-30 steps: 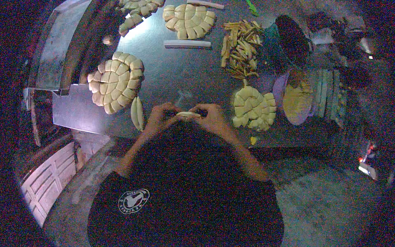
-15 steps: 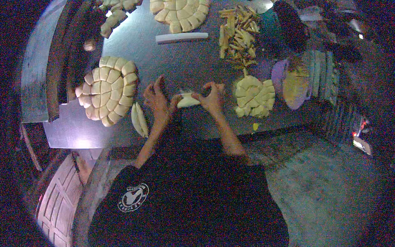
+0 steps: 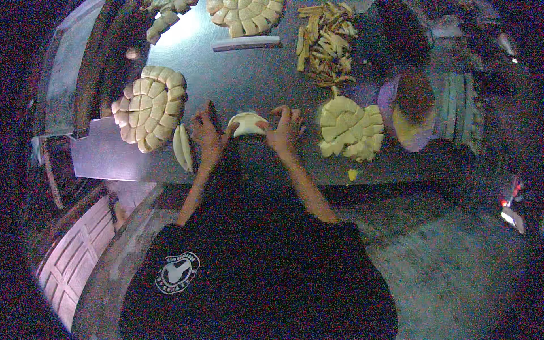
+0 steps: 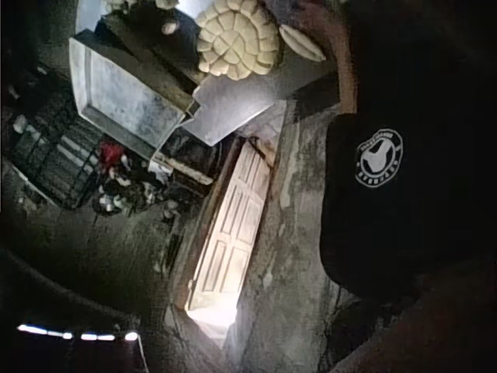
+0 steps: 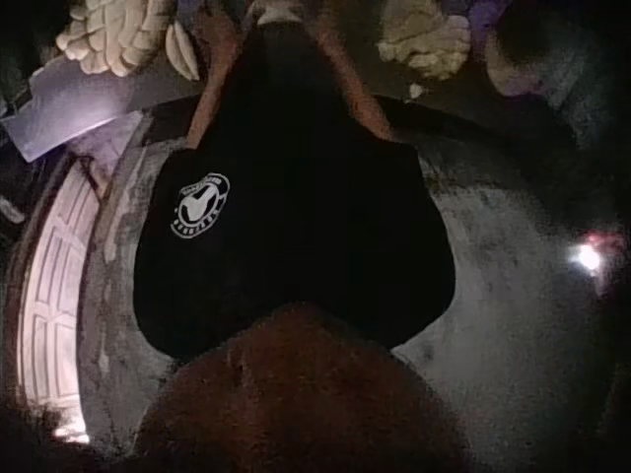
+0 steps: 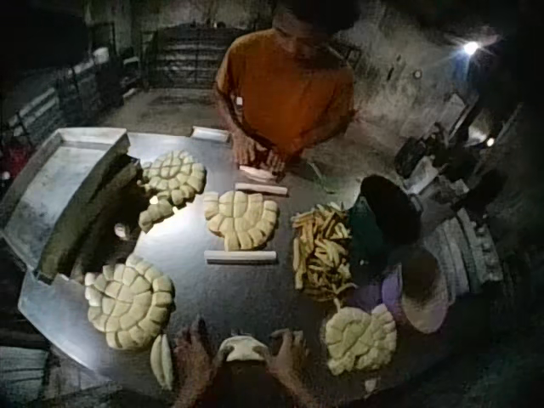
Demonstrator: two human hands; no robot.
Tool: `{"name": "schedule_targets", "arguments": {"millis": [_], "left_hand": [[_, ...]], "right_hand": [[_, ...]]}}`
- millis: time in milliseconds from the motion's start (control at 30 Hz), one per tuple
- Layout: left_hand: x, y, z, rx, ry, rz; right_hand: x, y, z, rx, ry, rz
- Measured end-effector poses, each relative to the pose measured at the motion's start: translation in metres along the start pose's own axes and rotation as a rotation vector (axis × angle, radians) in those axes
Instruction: The person prepares pieces of dough by rolling them into flat shapes, placing fillings inside, and then rolling them into cylinders. The person then places the dough cylinders onto a metal tray alongside other shaped dough items.
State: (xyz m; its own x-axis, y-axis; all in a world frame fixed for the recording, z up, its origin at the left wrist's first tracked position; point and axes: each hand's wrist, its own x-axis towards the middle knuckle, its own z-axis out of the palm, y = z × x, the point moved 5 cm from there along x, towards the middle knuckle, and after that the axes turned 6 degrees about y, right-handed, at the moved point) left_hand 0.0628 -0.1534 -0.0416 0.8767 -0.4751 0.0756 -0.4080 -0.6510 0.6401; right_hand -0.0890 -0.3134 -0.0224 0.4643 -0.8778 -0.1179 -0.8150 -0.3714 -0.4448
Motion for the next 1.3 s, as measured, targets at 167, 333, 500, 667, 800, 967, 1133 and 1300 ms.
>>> {"name": "schedule_targets", "arguments": {"millis": [167, 333, 500, 667, 800, 967, 1133, 1300], "left_hand": [[0.004, -0.008, 0.003, -0.008, 0.006, -0.079], [0.008, 0.004, 0.013, 0.072, -0.032, -0.155], [0.004, -0.003, 0.005, 0.009, 0.119, -0.186], [-0.005, -0.011, 0.01, -0.06, 0.13, -0.215], [-0.016, -0.007, 0.002, 0.036, 0.139, -0.327], [-0.018, -0.018, 0.009, -0.025, 0.274, -0.232], [-0.003, 0.022, -0.043, 0.137, 0.304, 0.217], [-0.01, 0.007, -0.028, 0.248, 0.095, 0.472]], "right_hand": [[0.009, 0.012, 0.003, 0.171, -0.048, 0.042], [0.017, -0.009, 0.01, 0.132, 0.058, -0.104], [0.034, -0.002, 0.014, 0.145, 0.008, -0.052], [0.132, -0.042, 0.001, 0.364, 0.168, -0.467], [0.163, -0.09, -0.013, 0.028, 0.245, -0.761], [0.158, -0.071, 0.013, 0.096, 0.072, -0.891], [0.068, -0.054, 0.006, -0.009, -0.205, -1.16], [0.03, -0.048, 0.001, 0.032, -0.423, -1.163]]}}
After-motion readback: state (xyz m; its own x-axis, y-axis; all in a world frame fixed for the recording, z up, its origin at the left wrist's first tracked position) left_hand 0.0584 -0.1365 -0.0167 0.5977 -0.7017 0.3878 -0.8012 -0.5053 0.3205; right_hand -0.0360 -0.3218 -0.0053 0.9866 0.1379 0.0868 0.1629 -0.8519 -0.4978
